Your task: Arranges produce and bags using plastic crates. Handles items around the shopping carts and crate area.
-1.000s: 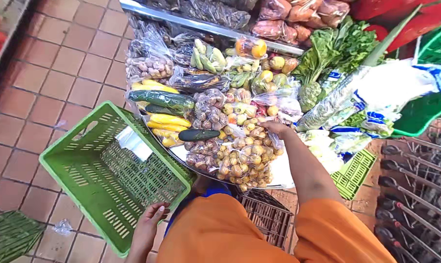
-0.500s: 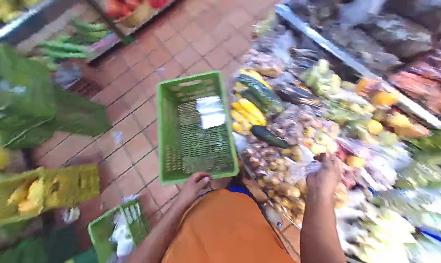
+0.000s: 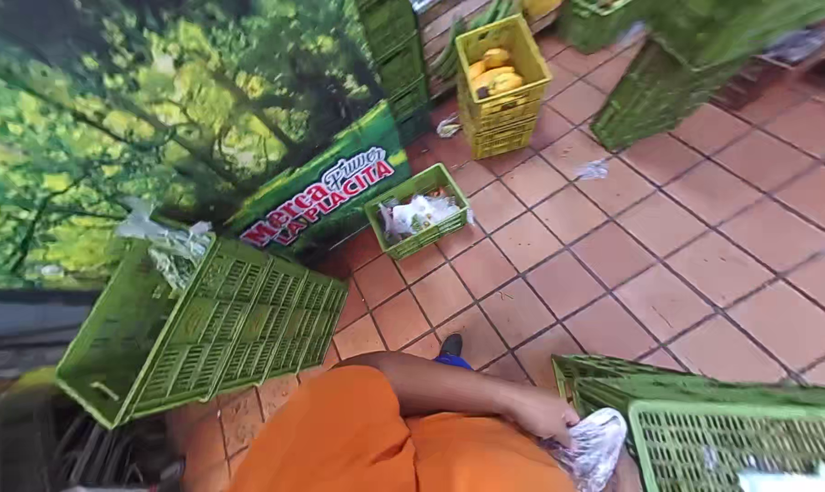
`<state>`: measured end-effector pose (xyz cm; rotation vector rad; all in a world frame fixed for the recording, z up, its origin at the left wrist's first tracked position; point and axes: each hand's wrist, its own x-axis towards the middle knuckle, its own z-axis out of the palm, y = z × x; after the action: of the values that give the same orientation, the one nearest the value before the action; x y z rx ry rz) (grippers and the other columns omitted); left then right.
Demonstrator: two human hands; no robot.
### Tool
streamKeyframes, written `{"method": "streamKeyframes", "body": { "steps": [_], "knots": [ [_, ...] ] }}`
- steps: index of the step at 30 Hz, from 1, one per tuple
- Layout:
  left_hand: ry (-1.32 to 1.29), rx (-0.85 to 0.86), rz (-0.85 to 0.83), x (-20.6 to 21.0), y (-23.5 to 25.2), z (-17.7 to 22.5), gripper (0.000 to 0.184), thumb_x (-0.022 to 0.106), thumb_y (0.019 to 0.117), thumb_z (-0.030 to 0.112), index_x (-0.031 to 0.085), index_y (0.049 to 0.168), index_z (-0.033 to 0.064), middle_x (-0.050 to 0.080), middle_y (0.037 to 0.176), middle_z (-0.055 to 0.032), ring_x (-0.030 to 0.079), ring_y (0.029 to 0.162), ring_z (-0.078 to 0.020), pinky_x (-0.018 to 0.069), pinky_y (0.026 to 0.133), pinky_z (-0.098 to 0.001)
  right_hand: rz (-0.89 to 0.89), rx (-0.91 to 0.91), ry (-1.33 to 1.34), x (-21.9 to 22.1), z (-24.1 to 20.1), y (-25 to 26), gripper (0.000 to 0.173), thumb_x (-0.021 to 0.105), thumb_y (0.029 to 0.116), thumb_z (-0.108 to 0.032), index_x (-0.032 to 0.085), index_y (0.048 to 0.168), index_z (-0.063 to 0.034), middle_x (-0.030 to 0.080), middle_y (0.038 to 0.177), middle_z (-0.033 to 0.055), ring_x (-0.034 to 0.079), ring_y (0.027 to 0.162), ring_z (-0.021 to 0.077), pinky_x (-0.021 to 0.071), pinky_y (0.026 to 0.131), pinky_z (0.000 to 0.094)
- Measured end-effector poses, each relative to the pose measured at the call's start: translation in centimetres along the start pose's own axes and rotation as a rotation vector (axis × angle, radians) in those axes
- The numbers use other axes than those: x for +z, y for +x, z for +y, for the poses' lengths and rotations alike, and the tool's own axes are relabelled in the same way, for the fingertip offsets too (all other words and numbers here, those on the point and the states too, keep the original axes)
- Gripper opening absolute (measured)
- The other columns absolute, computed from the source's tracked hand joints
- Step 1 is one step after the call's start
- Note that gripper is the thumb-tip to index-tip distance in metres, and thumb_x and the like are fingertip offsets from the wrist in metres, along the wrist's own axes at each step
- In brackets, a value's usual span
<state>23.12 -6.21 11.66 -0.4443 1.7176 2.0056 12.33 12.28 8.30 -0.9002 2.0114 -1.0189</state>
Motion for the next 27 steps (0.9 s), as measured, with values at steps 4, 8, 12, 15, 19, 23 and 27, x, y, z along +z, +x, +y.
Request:
{"method": "streamKeyframes", "body": {
  "steps": [4, 8, 12, 15, 19, 23, 27],
  "knots": [
    [0.012, 0.044, 0.207, -6.9, -6.7, -5.1, 0.029, 0.051, 0.1075, 0.016, 0.064, 0.114, -0.0097, 0.068, 0.099, -0.0249, 0.068, 0.094, -0.0334, 0.0528, 0.088, -0.0562, -0.199, -0.013, 0.232, 6.2, -5.6, 5.1, 0.059, 0.063, 0.0947, -0.014, 0.041, 0.145, 0.0089, 0.064, 0.130, 0.0112, 0.064, 0.115, 0.0052, 0.0544, 0.100, 0.0258],
    [-0.134, -0.053, 0.453, -12.1, -10.4, -9.0, 0.034, 0.048, 0.1087, 0.022, 0.065, 0.116, -0.0070, 0.069, 0.105, -0.0251, 0.068, 0.100, -0.0359, 0.0513, 0.093, -0.0596, -0.505, -0.075, 0.236, 9.9, -9.8, 10.8, 0.085, 0.071, 0.0904, -0.026, 0.025, 0.156, 0.0016, 0.054, 0.143, 0.0122, 0.068, 0.102, 0.0112, 0.0610, 0.085, 0.0320],
    [-0.448, 0.032, 0.532, -14.7, -11.3, -9.3, 0.036, 0.041, 0.1098, 0.018, 0.058, 0.132, -0.0059, 0.065, 0.121, -0.0245, 0.065, 0.109, -0.0294, 0.0502, 0.099, -0.0510, -0.432, -0.437, -0.250, 15.0, -11.4, 16.8, 0.042, 0.067, 0.0905, -0.021, 0.066, 0.127, -0.0011, 0.070, 0.111, 0.0150, 0.069, 0.089, 0.0206, 0.0603, 0.080, 0.0408],
    [-0.529, 0.077, 0.619, -17.9, -11.3, -8.8, 0.040, 0.043, 0.1102, 0.026, 0.056, 0.133, -0.0043, 0.063, 0.125, -0.0234, 0.062, 0.114, -0.0282, 0.0487, 0.102, -0.0502, -0.452, -0.450, -0.314, 17.4, -13.4, 22.2, 0.039, 0.067, 0.0844, -0.011, 0.066, 0.122, -0.0011, 0.068, 0.111, 0.0159, 0.068, 0.084, 0.0230, 0.0601, 0.075, 0.0438],
    [-0.351, 0.006, 0.808, -22.9, -12.3, -8.5, 0.034, 0.047, 0.1077, 0.021, 0.066, 0.111, -0.0068, 0.068, 0.105, -0.0227, 0.066, 0.100, -0.0308, 0.0511, 0.093, -0.0536, -0.725, -0.518, -0.322, 20.3, -15.9, 29.3, 0.054, 0.075, 0.0814, -0.013, 0.061, 0.132, -0.0011, 0.067, 0.121, 0.0180, 0.070, 0.096, 0.0282, 0.0599, 0.084, 0.0508],
    [-0.552, -0.090, 1.084, -25.1, -16.3, -9.2, 0.044, 0.055, 0.1062, 0.034, 0.059, 0.130, -0.0037, 0.068, 0.111, -0.0240, 0.069, 0.099, -0.0344, 0.0546, 0.092, -0.0564, -0.814, -0.687, -0.187, 28.2, -17.7, 34.7, 0.026, 0.065, 0.0888, -0.015, 0.073, 0.109, -0.0002, 0.074, 0.098, 0.0128, 0.071, 0.084, 0.0223, 0.0603, 0.077, 0.0459],
    [-0.689, -0.085, 1.416, -26.4, -23.9, -14.2, 0.053, 0.062, 0.1029, 0.032, 0.051, 0.144, 0.0010, 0.062, 0.133, -0.0223, 0.067, 0.112, -0.0338, 0.0542, 0.098, -0.0543, -0.817, -0.286, -0.066, 38.9, -21.0, 41.2, 0.023, 0.061, 0.0883, -0.008, 0.067, 0.109, 0.0011, 0.065, 0.075, 0.0077, 0.058, 0.056, 0.0158, 0.0526, 0.053, 0.0384]
  ]
}}
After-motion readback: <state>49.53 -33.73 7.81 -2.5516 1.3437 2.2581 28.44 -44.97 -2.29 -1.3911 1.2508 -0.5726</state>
